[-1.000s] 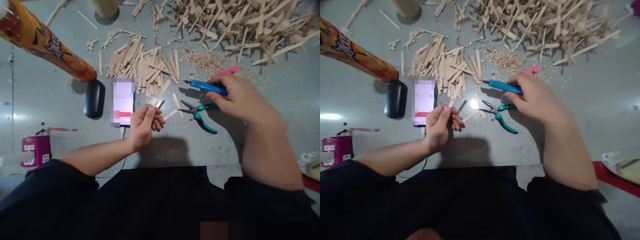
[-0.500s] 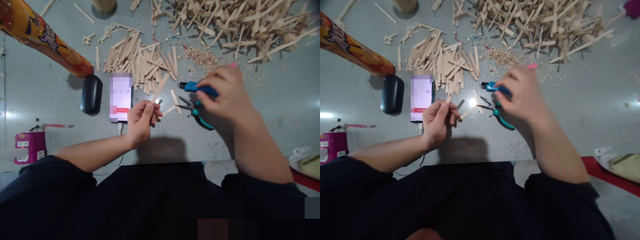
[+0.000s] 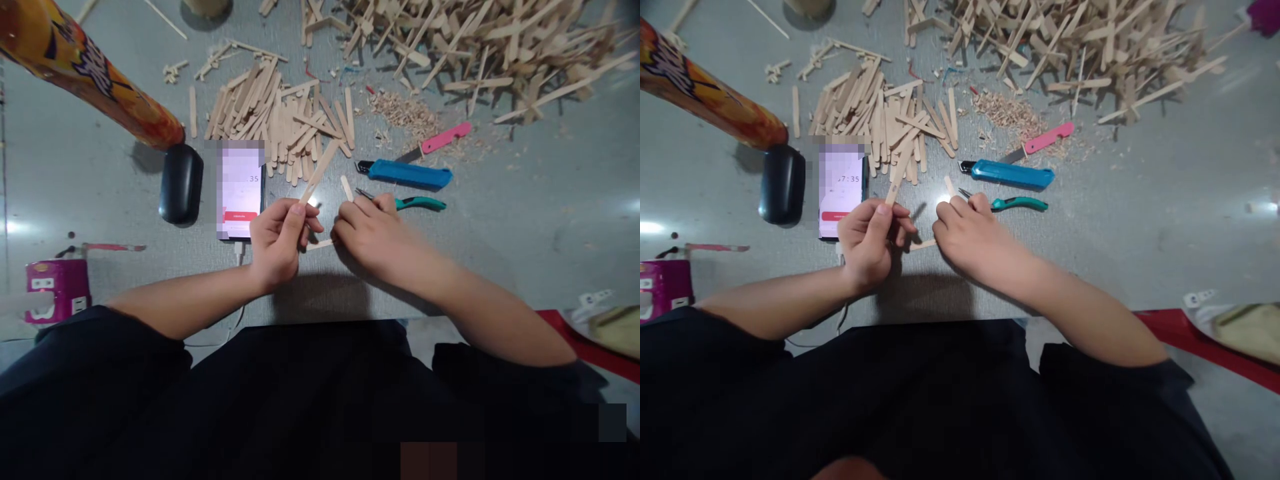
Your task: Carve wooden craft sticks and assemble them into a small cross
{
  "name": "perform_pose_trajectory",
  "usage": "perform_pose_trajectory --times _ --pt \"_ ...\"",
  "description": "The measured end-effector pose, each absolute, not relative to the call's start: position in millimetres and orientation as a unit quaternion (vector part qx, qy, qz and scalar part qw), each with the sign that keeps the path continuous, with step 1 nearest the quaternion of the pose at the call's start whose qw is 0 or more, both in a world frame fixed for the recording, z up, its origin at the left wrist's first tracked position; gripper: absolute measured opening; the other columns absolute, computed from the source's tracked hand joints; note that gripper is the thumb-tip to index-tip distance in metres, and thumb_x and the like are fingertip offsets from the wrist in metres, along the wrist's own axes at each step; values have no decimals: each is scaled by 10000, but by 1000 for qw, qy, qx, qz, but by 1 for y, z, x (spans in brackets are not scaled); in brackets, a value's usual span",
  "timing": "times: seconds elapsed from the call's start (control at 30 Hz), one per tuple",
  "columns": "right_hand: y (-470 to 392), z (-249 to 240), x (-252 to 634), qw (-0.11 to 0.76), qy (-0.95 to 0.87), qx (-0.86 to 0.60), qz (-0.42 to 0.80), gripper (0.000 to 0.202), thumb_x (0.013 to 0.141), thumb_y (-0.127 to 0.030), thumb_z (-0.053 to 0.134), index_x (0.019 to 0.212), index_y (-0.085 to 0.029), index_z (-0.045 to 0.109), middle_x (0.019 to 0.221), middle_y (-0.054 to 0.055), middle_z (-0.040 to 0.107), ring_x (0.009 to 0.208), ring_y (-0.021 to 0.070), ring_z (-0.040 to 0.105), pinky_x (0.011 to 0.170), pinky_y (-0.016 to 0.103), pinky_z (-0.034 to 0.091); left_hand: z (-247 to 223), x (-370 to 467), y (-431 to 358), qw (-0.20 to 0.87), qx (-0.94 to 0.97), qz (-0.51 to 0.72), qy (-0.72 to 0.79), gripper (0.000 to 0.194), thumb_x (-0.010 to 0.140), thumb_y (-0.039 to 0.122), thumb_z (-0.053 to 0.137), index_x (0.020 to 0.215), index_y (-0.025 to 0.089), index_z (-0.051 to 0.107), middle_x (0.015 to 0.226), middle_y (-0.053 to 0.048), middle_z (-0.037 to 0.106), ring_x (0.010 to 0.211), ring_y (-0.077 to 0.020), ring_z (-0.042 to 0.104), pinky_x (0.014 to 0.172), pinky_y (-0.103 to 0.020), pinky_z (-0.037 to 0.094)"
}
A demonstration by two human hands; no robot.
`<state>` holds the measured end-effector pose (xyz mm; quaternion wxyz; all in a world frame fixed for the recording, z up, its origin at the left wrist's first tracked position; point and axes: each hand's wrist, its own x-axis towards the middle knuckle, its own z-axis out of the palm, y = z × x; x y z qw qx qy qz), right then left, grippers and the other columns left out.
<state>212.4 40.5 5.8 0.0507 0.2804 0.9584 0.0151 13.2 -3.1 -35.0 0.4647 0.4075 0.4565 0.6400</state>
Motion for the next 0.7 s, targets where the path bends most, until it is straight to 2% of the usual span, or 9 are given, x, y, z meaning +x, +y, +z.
perform_pose_trajectory --times 0.2,0.33,0.47,0.6,0.7 --pt "33 3 215 37 961 275 2 236 1045 -3 536 990 -139 721 1059 134 674 1022 310 539 877 448 272 -35 12 -2 450 416 636 469 431 1057 589 745 882 198 799 677 -14 753 455 -55 521 454 -206 424" --pt "38 6 222 12 967 254 12 214 1063 -54 566 966 -155 728 1039 115 685 1006 299 559 890 455 290 -36 12 -2 448 417 632 475 427 1061 584 743 881 199 785 691 -12 758 457 -54 522 452 -211 423" --pt "40 9 225 -7 980 201 5 249 1061 -53 574 939 -174 753 931 75 688 906 265 561 870 442 312 -37 11 -2 452 419 629 474 418 1076 568 732 883 200 774 699 -13 757 462 -54 522 453 -212 433" --pt "22 3 216 -79 985 151 1 253 1133 -196 589 964 -186 777 872 57 688 807 243 552 798 423 344 -38 11 -3 455 420 626 474 399 1088 548 723 892 205 773 718 -16 765 472 -56 522 462 -215 444" --pt "-5 -5 208 -126 981 146 24 244 1108 -180 629 908 -172 769 873 76 717 784 241 587 721 406 362 -40 11 -3 449 422 626 479 412 1093 565 706 894 209 770 716 -13 761 469 -58 520 464 -218 448"
